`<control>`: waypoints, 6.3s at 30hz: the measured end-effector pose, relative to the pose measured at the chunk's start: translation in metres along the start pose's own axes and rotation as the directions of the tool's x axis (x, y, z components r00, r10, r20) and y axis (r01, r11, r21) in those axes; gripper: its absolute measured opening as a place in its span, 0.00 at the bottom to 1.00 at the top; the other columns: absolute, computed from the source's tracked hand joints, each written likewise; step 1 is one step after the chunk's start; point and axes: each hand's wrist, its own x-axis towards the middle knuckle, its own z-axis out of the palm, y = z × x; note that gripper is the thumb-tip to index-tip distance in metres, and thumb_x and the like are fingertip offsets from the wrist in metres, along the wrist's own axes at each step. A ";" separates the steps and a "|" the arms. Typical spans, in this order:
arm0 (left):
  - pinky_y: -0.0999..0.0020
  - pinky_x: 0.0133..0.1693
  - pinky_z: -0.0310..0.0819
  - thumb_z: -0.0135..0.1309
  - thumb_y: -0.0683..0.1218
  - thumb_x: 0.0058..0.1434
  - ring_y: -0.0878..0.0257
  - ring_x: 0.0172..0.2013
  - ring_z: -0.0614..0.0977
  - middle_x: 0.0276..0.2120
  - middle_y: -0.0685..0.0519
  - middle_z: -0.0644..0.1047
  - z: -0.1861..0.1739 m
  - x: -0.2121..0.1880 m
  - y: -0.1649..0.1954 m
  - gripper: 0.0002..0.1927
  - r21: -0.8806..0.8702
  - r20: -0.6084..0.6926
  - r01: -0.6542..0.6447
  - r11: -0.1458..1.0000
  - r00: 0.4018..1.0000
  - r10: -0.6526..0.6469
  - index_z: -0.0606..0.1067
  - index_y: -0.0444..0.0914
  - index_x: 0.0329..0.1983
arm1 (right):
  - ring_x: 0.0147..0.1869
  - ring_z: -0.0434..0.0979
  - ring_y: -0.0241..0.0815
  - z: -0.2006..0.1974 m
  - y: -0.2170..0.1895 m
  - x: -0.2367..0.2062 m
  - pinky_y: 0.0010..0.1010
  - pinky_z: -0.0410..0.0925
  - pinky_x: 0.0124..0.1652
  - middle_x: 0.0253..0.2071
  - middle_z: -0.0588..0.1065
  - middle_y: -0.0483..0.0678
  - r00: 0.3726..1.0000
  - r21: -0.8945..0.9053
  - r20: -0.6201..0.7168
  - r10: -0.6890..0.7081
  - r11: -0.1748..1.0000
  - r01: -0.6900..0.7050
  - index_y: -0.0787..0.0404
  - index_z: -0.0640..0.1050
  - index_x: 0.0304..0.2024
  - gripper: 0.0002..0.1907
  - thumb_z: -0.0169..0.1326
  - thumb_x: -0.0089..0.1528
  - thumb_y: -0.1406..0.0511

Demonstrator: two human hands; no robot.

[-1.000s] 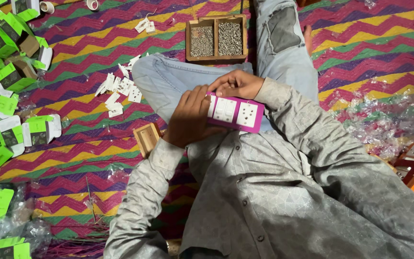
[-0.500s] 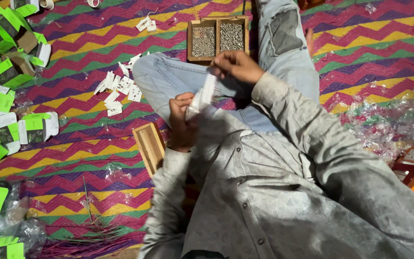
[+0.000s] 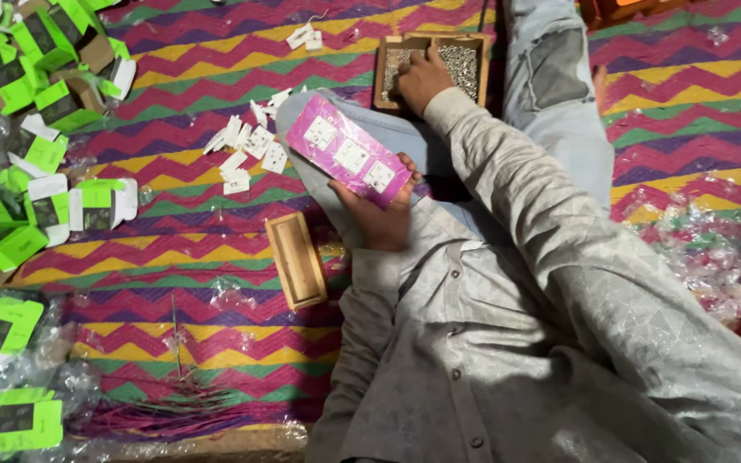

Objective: The person sits on a colorful mat and assembles electrical components. They insert white plastic socket modules into a pink plastic frame and secure them with screws from a wooden box. The person then places the completed pink frame aside and picks up a red plastic frame.

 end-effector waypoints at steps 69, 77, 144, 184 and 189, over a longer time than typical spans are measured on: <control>0.57 0.57 0.68 0.44 0.72 0.67 0.56 0.56 0.72 0.58 0.51 0.71 -0.001 -0.002 0.006 0.38 -0.077 -0.263 -0.093 0.993 0.962 0.070 0.65 0.42 0.69 | 0.50 0.71 0.46 -0.068 -0.048 -0.139 0.36 0.65 0.51 0.44 0.74 0.48 0.924 0.796 -0.378 0.051 0.527 0.297 0.58 0.86 0.48 0.15 0.68 0.57 0.67; 0.57 0.53 0.71 0.43 0.70 0.67 0.55 0.54 0.74 0.57 0.50 0.72 0.007 -0.003 0.010 0.36 -0.125 -0.267 -0.099 0.987 0.962 0.063 0.66 0.43 0.68 | 0.59 0.70 0.50 -0.074 -0.051 -0.138 0.39 0.63 0.60 0.51 0.70 0.50 0.934 0.837 -0.345 0.096 0.482 0.259 0.55 0.85 0.42 0.12 0.70 0.56 0.64; 0.52 0.49 0.70 0.39 0.71 0.69 0.50 0.50 0.72 0.53 0.47 0.71 0.018 -0.010 0.013 0.36 -0.069 -0.137 -0.054 0.996 0.990 0.045 0.65 0.42 0.66 | 0.61 0.68 0.53 -0.062 -0.047 -0.137 0.44 0.62 0.61 0.55 0.73 0.50 0.909 0.755 -0.417 0.013 0.563 0.338 0.57 0.83 0.50 0.17 0.64 0.61 0.58; 0.70 0.41 0.75 0.56 0.43 0.69 0.64 0.37 0.82 0.38 0.49 0.82 0.025 -0.017 -0.003 0.11 0.824 0.053 -0.167 0.542 0.974 0.220 0.79 0.28 0.47 | 0.47 0.76 0.57 -0.017 0.042 -0.110 0.43 0.68 0.47 0.41 0.80 0.54 0.903 0.547 -0.265 0.338 0.824 -0.148 0.60 0.84 0.43 0.06 0.60 0.66 0.65; 0.71 0.41 0.75 0.55 0.43 0.68 0.64 0.37 0.82 0.39 0.49 0.82 0.028 -0.018 -0.003 0.12 0.774 0.006 -0.123 0.621 0.983 0.186 0.78 0.28 0.48 | 0.49 0.77 0.58 0.002 0.050 -0.085 0.46 0.67 0.41 0.37 0.81 0.51 0.963 0.077 -0.258 0.075 0.995 -0.057 0.52 0.86 0.35 0.12 0.58 0.49 0.66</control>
